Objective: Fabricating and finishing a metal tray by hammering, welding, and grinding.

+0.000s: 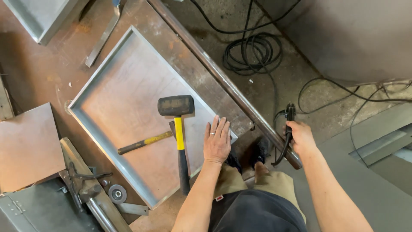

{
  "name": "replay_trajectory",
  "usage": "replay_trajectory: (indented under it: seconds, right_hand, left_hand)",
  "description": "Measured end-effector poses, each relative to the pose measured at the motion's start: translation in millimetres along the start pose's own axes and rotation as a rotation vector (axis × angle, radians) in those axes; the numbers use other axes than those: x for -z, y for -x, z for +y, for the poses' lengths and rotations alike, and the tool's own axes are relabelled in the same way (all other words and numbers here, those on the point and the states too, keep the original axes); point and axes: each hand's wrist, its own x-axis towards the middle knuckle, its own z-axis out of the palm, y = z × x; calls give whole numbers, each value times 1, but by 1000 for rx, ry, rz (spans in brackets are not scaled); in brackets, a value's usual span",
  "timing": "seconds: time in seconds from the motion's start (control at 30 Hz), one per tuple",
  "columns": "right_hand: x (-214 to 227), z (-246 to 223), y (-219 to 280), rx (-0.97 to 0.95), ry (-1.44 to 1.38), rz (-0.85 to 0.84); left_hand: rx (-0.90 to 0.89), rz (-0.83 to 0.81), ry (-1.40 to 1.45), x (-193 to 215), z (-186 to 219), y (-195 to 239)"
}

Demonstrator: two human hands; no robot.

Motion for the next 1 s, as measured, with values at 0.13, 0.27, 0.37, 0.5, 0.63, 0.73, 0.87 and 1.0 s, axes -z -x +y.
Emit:
replay_trajectory:
  seconds: [0.13, 0.27, 0.37, 0.5, 0.63, 0.73, 0.87, 1.0]
  right_hand:
    - [-5, -2, 0, -20, 21, -47]
    - [-5, -15, 12, -80, 44, 27]
    - [0, -14, 10, -36, 140, 23]
    - [10, -8, 27, 73, 342, 19]
    - [15, -11, 15, 85, 378, 111]
    - [15, -15, 11, 86, 453, 200]
    - [35, -9, -3, 108, 449, 271]
    - [30, -3, 2, 163, 511, 347]
  left_hand:
    - [27, 79, 21, 9, 5, 0]
    - [87, 355, 218, 41, -10, 19]
    - [443, 506, -16, 93, -66, 42]
    - [956, 483, -34, 91, -165, 97]
    - [1158, 606, 0, 117, -202, 150]
    - [1161, 676, -173, 152, -221, 193]
    - [1440, 694, -429, 193, -296, 258]
    - [1547, 433, -351, 223, -373, 304]
